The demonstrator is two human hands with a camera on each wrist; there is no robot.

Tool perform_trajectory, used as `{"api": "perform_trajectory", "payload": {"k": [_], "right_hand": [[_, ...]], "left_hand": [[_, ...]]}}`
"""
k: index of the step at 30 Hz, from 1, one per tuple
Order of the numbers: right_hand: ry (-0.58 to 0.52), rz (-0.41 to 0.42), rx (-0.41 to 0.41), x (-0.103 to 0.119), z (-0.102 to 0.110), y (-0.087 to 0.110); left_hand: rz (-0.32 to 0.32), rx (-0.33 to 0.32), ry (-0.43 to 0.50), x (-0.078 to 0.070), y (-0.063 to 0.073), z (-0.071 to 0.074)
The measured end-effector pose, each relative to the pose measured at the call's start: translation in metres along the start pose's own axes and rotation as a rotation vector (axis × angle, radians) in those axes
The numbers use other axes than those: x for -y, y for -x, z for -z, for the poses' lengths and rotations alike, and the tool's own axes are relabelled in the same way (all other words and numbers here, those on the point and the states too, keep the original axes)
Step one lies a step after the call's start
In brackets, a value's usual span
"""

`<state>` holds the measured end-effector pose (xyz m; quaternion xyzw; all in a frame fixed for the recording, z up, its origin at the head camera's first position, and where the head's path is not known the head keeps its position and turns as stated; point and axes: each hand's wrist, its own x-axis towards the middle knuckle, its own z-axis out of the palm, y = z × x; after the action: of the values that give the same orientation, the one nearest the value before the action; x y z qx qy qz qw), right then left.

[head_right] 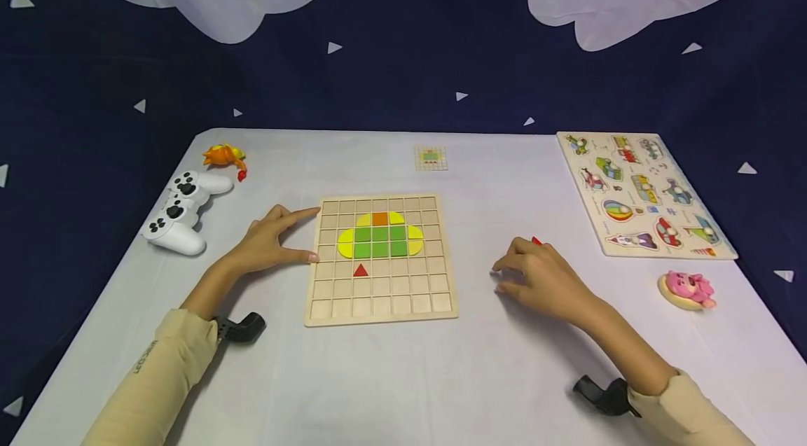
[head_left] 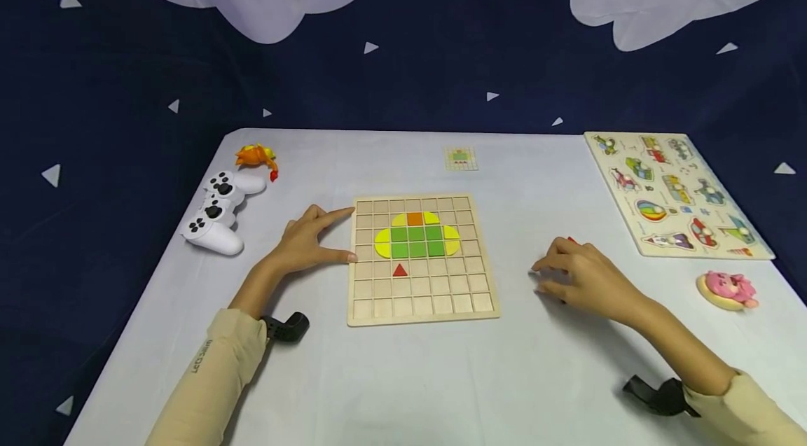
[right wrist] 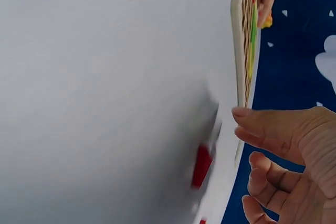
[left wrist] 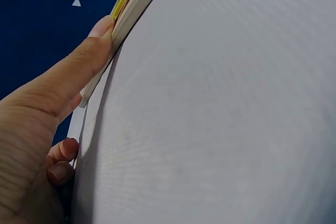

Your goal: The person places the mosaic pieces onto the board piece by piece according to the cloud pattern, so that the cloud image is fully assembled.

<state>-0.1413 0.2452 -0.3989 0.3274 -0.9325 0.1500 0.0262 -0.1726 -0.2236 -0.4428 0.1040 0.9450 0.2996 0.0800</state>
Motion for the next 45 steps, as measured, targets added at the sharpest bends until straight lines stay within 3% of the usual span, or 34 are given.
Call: {"api": "perform_trajectory", "payload": {"k": [8, 15, 22, 35, 45], "right_hand": [[0.011, -0.007, -0.007, -0.019, 0.005, 0.026], [-0.004, 0.027, -0.054, -0.029, 0.003, 0.037], [-0.043, 0.068, -0.088, -0.032, -0.002, 0.036], [-0.008, 0.122, -0.209, -0.035, -0.016, 0.032], [-0.037, 0.192, -0.217, -0.027, -0.017, 0.013]], "left_hand": [[0.001, -0.005, -0.002, 0.001, 0.001, 0.001], [0.007, 0.003, 0.008, -0.001, 0.0, 0.0], [0.01, 0.003, 0.01, -0.001, 0.001, 0.001], [0.013, 0.005, 0.005, -0.002, 0.001, 0.0], [0.011, 0.001, 0.01, 0.0, 0.001, 0.0]]}}
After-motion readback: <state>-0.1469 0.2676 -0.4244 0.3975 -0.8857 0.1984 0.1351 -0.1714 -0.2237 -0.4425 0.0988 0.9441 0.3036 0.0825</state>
